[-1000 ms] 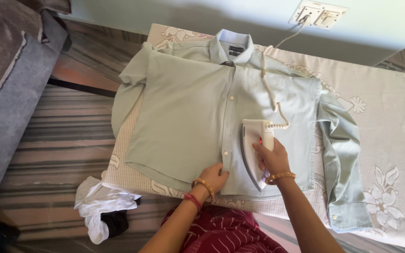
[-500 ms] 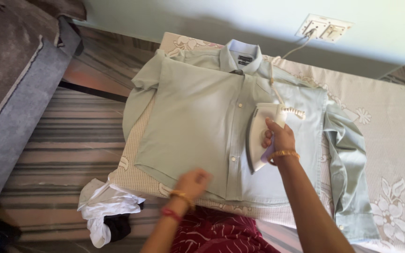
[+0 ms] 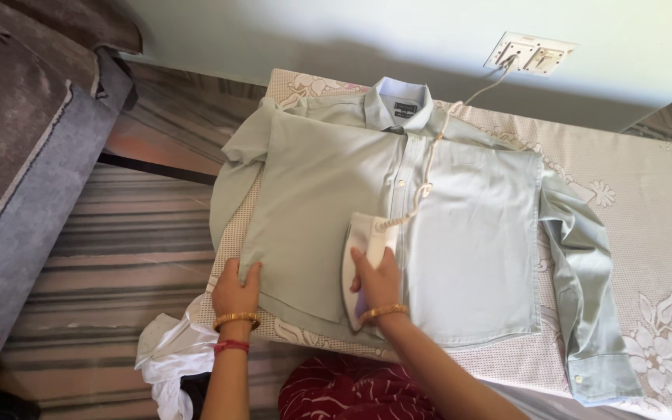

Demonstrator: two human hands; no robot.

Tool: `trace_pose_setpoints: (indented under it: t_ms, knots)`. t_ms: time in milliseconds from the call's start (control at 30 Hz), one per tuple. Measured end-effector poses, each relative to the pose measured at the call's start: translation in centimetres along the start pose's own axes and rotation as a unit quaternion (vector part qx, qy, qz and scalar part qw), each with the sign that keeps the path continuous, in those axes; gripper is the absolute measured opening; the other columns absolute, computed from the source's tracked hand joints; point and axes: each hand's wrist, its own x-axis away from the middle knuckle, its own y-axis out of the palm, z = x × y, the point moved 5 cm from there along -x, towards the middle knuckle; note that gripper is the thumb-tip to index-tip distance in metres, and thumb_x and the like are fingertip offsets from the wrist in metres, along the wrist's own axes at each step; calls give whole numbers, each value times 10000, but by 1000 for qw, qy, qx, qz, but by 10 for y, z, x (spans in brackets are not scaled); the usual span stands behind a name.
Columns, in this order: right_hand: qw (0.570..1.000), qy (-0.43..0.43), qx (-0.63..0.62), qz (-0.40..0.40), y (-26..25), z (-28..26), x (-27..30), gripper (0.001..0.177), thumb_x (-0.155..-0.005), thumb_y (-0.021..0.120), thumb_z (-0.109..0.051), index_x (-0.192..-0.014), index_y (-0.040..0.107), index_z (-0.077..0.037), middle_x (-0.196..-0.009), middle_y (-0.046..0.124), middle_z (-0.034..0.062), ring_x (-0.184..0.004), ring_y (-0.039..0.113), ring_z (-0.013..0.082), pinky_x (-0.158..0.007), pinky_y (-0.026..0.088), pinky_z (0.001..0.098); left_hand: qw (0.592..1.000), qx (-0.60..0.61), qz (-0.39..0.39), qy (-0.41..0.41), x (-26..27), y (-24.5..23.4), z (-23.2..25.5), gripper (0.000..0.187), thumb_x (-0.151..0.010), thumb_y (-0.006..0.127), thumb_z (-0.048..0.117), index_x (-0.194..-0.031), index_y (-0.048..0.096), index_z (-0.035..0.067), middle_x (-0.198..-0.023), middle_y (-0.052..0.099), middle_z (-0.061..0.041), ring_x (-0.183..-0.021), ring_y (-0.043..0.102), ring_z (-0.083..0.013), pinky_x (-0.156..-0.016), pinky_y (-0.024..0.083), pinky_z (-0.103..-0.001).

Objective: The person irons a light-colored long-sleeved shirt laid out on a table. They smooth the fabric with their hands, then use an electric iron to press the front panels, collar, and sleeves. The shirt remains on the table throughout the clip.

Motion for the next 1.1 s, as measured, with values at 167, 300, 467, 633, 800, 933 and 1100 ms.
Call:
trace_pose_setpoints:
  t_ms: [167, 300, 467, 633, 800, 933, 1100]
  knots:
    - [999, -36, 1, -36, 4, -14, -59, 341, -897, 744, -268, -960, 519, -20, -601, 552, 54, -413, 507, 133, -364, 417, 296, 998, 34, 29, -35, 11, -8, 0, 303, -975, 649, 363, -1077, 642, 78, -814, 685, -211, -745, 657, -426, -667, 511, -515]
    - [994, -13, -56, -89, 17, -23, -87, 345, -891, 748, -232, -979, 480, -34, -655, 549, 36, -419, 493, 118, -368, 426, 285, 995, 83, 55, -16, 10, -16, 2, 238, -978, 657, 318, -1019, 645, 84, -811, 679, -190, -696, 652, -396, -636, 507, -479]
    - [997, 14, -67, -44, 10, -2, -35, 290, -865, 730, -227, -1005, 521, -82, -633, 534, 34, -396, 480, 107, -337, 392, 287, 991, 108, 80, 21, 5, -18, -1, 211, -983, 681, 275, -962, 626, 72, -828, 680, -172, -690, 641, -366, -628, 499, -440]
    - [999, -2, -28, -30, 7, 0, -36, 310, -872, 747, -211, -954, 505, -35, -637, 552, 47, -400, 500, 122, -346, 412, 292, 989, 136, 63, -11, 3, -12, -9, 216, -973, 684, 277, -959, 620, 71, -797, 676, -146, -611, 617, -290, -596, 489, -409]
    - [995, -18, -70, -62, 17, -20, -88, 313, -880, 750, -206, -970, 503, -36, -652, 545, 33, -415, 487, 118, -360, 415, 285, 989, 131, 49, -40, 4, -11, -11, 218, -975, 688, 284, -969, 631, 74, -779, 677, -142, -589, 607, -272, -589, 487, -399]
    - [997, -16, -16, -75, 8, -11, -57, 298, -894, 725, -227, -981, 505, -47, -633, 557, 25, -426, 520, 106, -367, 444, 276, 989, 132, 47, -42, 2, -11, -11, 222, -970, 685, 293, -975, 640, 75, -790, 691, -129, -584, 613, -261, -583, 486, -396]
    - [995, 36, 3, -93, -8, 25, 10, 290, -870, 734, -215, -985, 528, -47, -613, 578, 34, -401, 508, 124, -349, 419, 285, 987, 149, 57, -24, 3, -9, -14, 234, -970, 679, 302, -961, 636, 73, -797, 696, -118, -606, 628, -252, -598, 499, -382]
